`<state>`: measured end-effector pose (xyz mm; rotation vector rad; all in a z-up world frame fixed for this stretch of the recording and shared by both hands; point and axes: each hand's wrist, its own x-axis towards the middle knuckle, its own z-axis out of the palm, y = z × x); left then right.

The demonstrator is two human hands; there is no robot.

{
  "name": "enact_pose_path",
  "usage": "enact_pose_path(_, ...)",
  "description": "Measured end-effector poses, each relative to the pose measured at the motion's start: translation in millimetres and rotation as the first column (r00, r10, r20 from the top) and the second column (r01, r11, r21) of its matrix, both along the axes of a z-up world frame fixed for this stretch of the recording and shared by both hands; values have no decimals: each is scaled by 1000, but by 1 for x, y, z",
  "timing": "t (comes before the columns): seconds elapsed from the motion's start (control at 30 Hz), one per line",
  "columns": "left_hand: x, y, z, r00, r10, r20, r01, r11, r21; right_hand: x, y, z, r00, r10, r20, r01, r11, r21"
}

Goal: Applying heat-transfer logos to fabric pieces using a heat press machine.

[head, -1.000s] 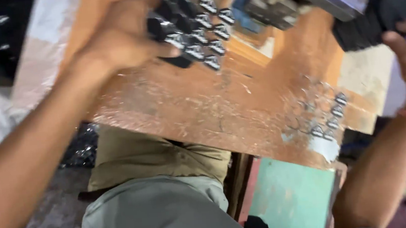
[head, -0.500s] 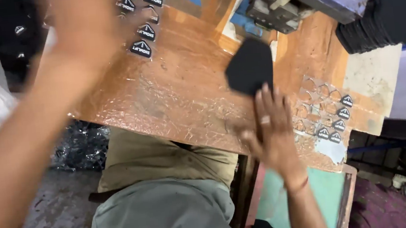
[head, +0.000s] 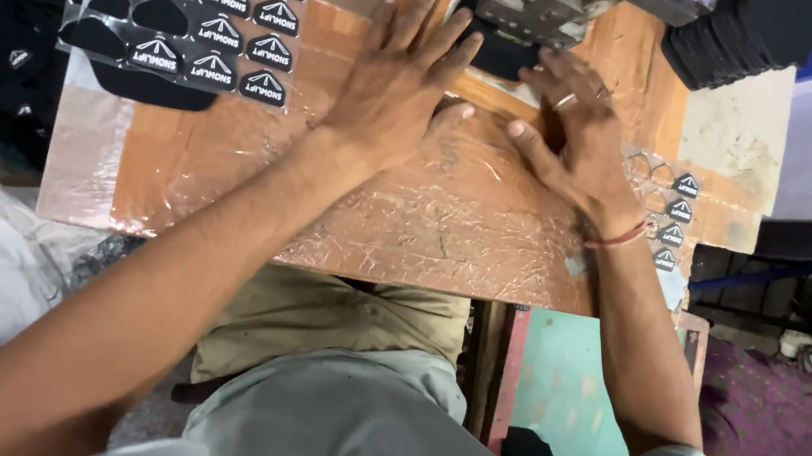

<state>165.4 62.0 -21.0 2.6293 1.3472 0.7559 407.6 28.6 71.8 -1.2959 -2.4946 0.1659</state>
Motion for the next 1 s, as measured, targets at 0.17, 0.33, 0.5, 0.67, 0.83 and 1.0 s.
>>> enact_pose_path(0.17, 0, -9, 8, 999, 47, 4, -47, 998, -32, -11, -3, 2, 1000, -18, 3, 18, 1000, 23)
enact_pose_path(0.33, 7, -6, 21, 1000, 21, 18, -19, 993, -113, 2, -52, 22, 975, -208, -73, 208, 978, -2)
enact_pose_path(0.5, 1, -5, 10, 999, 33, 34, -36, 995, 97, 155, -137, -9, 738, -670, -80, 646, 666, 372)
enact_pose_path(0.67, 0, -9, 13, 999, 4, 36, -7, 997, 71, 172, -203, 33, 485, -809, -332, 783, 571, -247)
enact_pose_path(0.83, 3, -14, 8, 997, 5, 75, -8, 999, 33, 42, -172, 124, 612, -607, -507, 534, 790, -302)
enact_pose_path(1.0, 2, -19, 12, 992, 10, 128, -17, 999, 50, -13, -110, 141, 680, -431, -593, 248, 897, -366)
